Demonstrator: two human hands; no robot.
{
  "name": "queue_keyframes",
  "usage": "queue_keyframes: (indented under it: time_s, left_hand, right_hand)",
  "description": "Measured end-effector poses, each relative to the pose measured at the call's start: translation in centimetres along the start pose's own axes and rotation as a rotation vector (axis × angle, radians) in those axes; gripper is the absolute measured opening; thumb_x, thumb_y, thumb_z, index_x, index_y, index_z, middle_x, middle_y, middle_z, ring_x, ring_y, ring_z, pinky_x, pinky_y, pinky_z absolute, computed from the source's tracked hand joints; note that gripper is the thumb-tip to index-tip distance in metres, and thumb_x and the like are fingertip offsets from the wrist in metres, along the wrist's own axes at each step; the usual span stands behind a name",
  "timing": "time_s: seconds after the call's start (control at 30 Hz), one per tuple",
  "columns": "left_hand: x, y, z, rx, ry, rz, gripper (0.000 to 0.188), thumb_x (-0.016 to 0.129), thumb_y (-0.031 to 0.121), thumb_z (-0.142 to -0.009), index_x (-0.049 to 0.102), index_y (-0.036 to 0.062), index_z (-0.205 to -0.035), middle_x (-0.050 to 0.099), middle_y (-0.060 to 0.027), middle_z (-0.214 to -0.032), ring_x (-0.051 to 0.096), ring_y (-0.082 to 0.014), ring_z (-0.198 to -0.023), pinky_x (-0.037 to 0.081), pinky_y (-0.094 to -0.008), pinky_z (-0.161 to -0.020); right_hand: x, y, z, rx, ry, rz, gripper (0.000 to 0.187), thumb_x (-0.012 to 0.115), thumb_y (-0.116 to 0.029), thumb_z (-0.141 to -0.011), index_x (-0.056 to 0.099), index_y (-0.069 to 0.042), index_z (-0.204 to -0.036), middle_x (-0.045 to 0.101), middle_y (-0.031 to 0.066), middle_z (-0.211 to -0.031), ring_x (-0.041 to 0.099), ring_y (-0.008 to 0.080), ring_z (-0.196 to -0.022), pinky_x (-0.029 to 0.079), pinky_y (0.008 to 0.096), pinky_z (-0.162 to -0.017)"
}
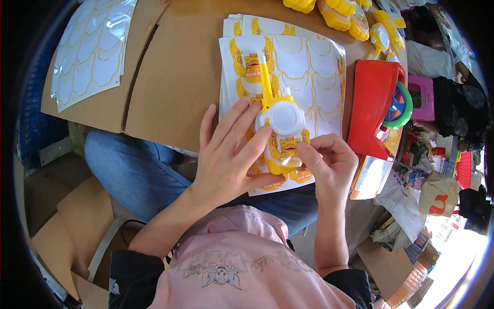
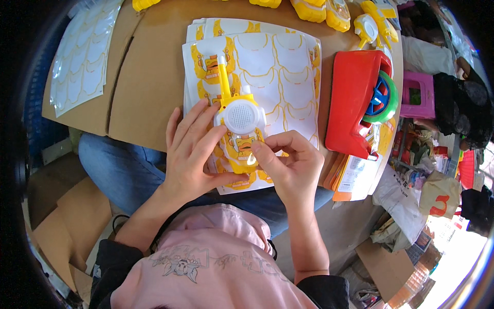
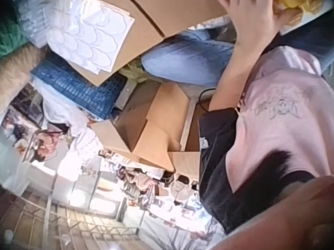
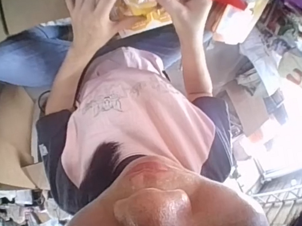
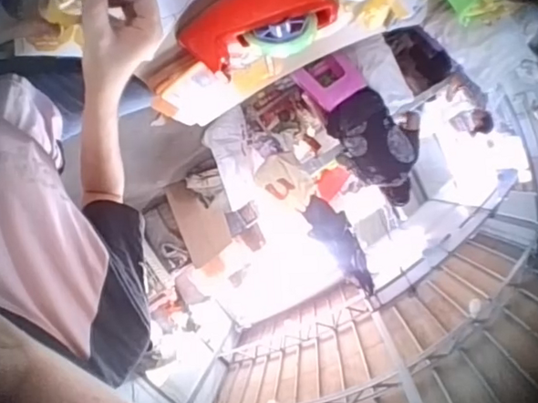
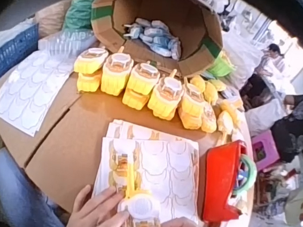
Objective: Applying decorative labels and stickers to plastic toy walkie-talkies at a factory workbench.
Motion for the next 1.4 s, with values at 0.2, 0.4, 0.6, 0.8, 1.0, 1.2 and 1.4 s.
queue_keyframes:
  time_s: [0.2, 0.4, 0.6, 0.8, 1.0, 1.2, 1.4]
  left_hand:
    - [0.14, -0.12, 0.03, -0.005, 0.05, 0.043, 0.073, 0.074, 0.058, -0.071, 0.054, 0.0094, -0.122, 0.053, -0.0209, -0.135, 0.046, -0.0376, -0.131, 0.024, -0.0628, -0.107]
    - [0.22, 0.01, -0.04, 0.0, 0.026, 0.004, 0.081, 0.08, 0.057, -0.067, 0.05, 0.0096, -0.125, 0.054, -0.0201, -0.136, 0.048, -0.0374, -0.131, 0.026, -0.0597, -0.109]
    - [0.14, -0.09, -0.06, -0.013, 0.054, 0.035, 0.073, 0.077, 0.057, -0.069, 0.056, 0.0098, -0.12, 0.054, -0.0188, -0.134, 0.048, -0.0358, -0.131, 0.025, -0.0611, -0.107]
    - [0.33, -0.18, 0.07, -0.012, 0.053, 0.022, 0.074, 0.076, 0.058, -0.069, 0.055, 0.0101, -0.121, 0.054, -0.0186, -0.134, 0.048, -0.0357, -0.13, 0.025, -0.0607, -0.107]
    - [0.4, -0.18, 0.11, -0.006, 0.054, 0.014, 0.074, 0.076, 0.058, -0.069, 0.054, 0.0109, -0.122, 0.053, -0.0188, -0.134, 0.048, -0.036, -0.13, 0.025, -0.0606, -0.107]
    - [0.31, -0.19, 0.16, -0.002, 0.068, 0.015, 0.075, 0.077, 0.058, -0.069, 0.054, 0.0112, -0.123, 0.053, -0.0186, -0.134, 0.048, -0.0359, -0.129, 0.025, -0.0605, -0.107]
    - [0.3, -0.17, 0.17, -0.012, 0.056, 0.009, 0.074, 0.077, 0.057, -0.068, 0.056, 0.0109, -0.121, 0.054, -0.018, -0.134, 0.048, -0.0356, -0.129, 0.026, -0.06, -0.107]
  right_hand:
    - [-0.26, 0.13, -0.06, -0.006, 0.016, 0.073, 0.015, 0.076, -0.001, -0.082, 0.064, 0.007, -0.087, 0.065, 0.0073, -0.079, 0.061, 0.0069, -0.066, 0.051, 0.0174, -0.055]
    - [-0.34, 0.17, -0.39, -0.013, 0.013, 0.06, 0.015, 0.075, 0.0, -0.082, 0.063, 0.008, -0.088, 0.065, 0.008, -0.079, 0.061, 0.0075, -0.062, 0.052, 0.0178, -0.054]
    - [-0.19, 0.06, -0.35, 0.0, -0.007, 0.043, 0.014, 0.074, 0.002, -0.083, 0.063, 0.008, -0.088, 0.064, 0.0078, -0.079, 0.062, 0.0076, -0.063, 0.052, 0.0178, -0.055]
    - [-0.21, 0.23, -0.31, 0.007, -0.011, 0.037, 0.014, 0.074, 0.002, -0.083, 0.062, 0.007, -0.088, 0.064, 0.0075, -0.081, 0.062, 0.0076, -0.066, 0.052, 0.018, -0.056]
    - [-0.18, 0.29, -0.28, 0.011, -0.017, 0.015, 0.014, 0.074, 0.001, -0.083, 0.062, 0.007, -0.088, 0.064, 0.0074, -0.081, 0.061, 0.0077, -0.066, 0.052, 0.018, -0.057]
    - [-0.11, 0.11, -0.29, 0.0, -0.018, 0.042, 0.013, 0.074, 0.001, -0.083, 0.063, 0.007, -0.088, 0.064, 0.0071, -0.081, 0.06, 0.0067, -0.068, 0.051, 0.0181, -0.058]
    - [-0.49, 0.44, -0.42, 0.008, -0.005, 0.053, 0.014, 0.077, -0.001, -0.081, 0.065, 0.007, -0.085, 0.065, 0.0065, -0.078, 0.06, 0.0066, -0.068, 0.051, 0.0187, -0.058]
Point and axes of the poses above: each hand's wrist, its own z-axis away from the middle knuckle, its own x-axis out of the palm, y = z × x, the point moved 7 cm from there along -z, towards the middle knuckle
